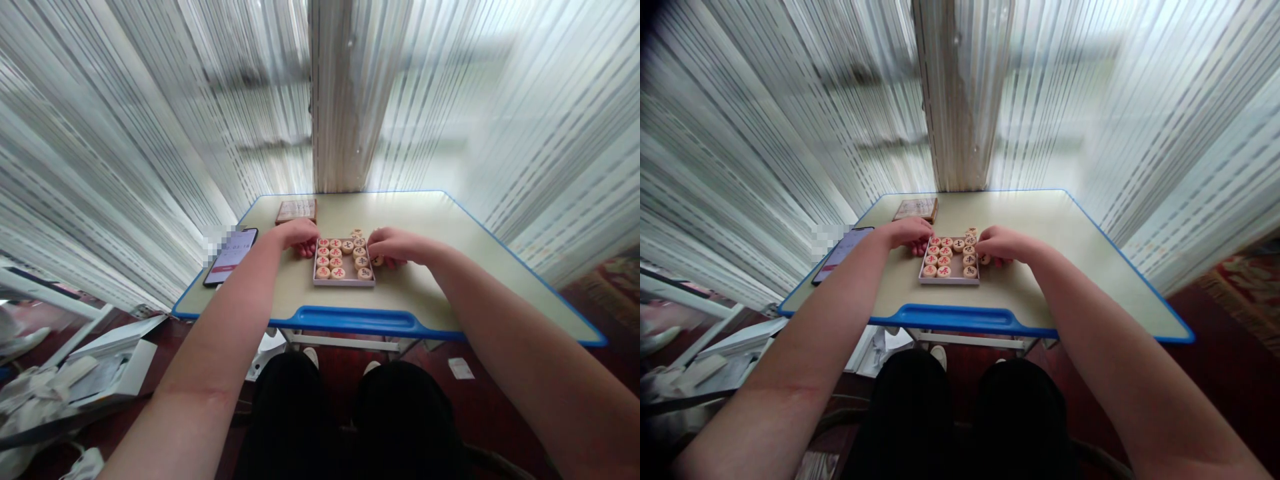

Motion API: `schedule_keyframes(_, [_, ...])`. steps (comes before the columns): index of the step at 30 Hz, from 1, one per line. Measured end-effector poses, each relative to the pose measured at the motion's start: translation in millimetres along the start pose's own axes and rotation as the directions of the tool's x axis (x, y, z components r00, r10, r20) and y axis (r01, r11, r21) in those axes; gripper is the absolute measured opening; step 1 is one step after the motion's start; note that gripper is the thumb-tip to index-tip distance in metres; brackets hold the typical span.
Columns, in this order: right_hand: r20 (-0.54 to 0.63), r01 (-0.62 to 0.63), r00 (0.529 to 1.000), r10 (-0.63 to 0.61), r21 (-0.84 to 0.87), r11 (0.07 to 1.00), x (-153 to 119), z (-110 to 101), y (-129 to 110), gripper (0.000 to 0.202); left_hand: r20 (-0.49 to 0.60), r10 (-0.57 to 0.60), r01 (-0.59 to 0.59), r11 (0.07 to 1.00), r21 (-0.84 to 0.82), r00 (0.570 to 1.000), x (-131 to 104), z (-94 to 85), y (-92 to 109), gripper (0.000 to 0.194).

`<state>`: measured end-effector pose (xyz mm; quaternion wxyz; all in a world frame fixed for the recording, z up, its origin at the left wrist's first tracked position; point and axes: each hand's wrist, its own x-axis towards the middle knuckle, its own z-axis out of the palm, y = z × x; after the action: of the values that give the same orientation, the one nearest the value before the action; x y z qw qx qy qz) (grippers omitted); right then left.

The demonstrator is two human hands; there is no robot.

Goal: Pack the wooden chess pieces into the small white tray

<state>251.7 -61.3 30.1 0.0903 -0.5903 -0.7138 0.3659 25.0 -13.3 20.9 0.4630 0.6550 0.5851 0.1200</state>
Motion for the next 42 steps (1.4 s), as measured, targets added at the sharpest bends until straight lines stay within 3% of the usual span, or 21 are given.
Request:
schedule_keyframes(9, [0.016,-0.004,1.0,0.004,0.029,1.0,0.4,-3.1,-0.1,0.009,-0.074,0.07,-0.064,0.995,0.079,0.995,6.9,-3.0,-5.8,0.004])
schedule_keyframes(12, [0.03,-0.011,1.0,0.009,0.063,0.998,-0.2,-5.5,0.7,0.009,-0.16,0.104,-0.069,0.976,0.209,0.982,9.1,-4.8,-5.5,0.007])
schedule_keyframes(15, [-0.003,-0.014,1.0,0.015,0.114,0.993,-1.3,-8.3,0.3,0.006,-0.312,0.287,-0.144,0.9,0.41,0.906,8.0,-2.7,0.1,0.011])
schedule_keyframes(17, [-0.057,-0.005,0.998,0.014,0.156,0.988,-1.0,-9.0,-0.8,0.003,-0.334,0.431,-0.258,0.853,0.454,0.838,3.5,2.2,7.0,0.017])
schedule_keyframes(22, [-0.234,0.038,0.972,0.011,0.205,0.978,5.4,-6.4,-2.2,0.002,-0.177,0.621,-0.499,0.741,0.449,0.763,-13.2,17.7,23.0,0.028])
schedule_keyframes(27, [-0.323,0.154,0.944,-0.071,0.24,0.958,7.5,-4.5,-1.9,0.005,-0.103,0.712,-0.545,0.615,0.57,0.695,-15.7,24.8,26.7,0.028])
schedule_keyframes(34, [-0.347,0.303,0.924,-0.163,0.4,0.865,4.8,-2.9,-5.1,0.008,-0.111,0.704,-0.514,0.609,0.604,0.702,-9.0,26.1,26.3,0.023])
schedule_keyframes(42, [-0.378,0.33,0.907,-0.184,0.368,0.87,4.2,-1.9,-7.4,0.01,-0.089,0.679,-0.491,0.609,0.623,0.728,-6.3,28.0,25.9,0.02])
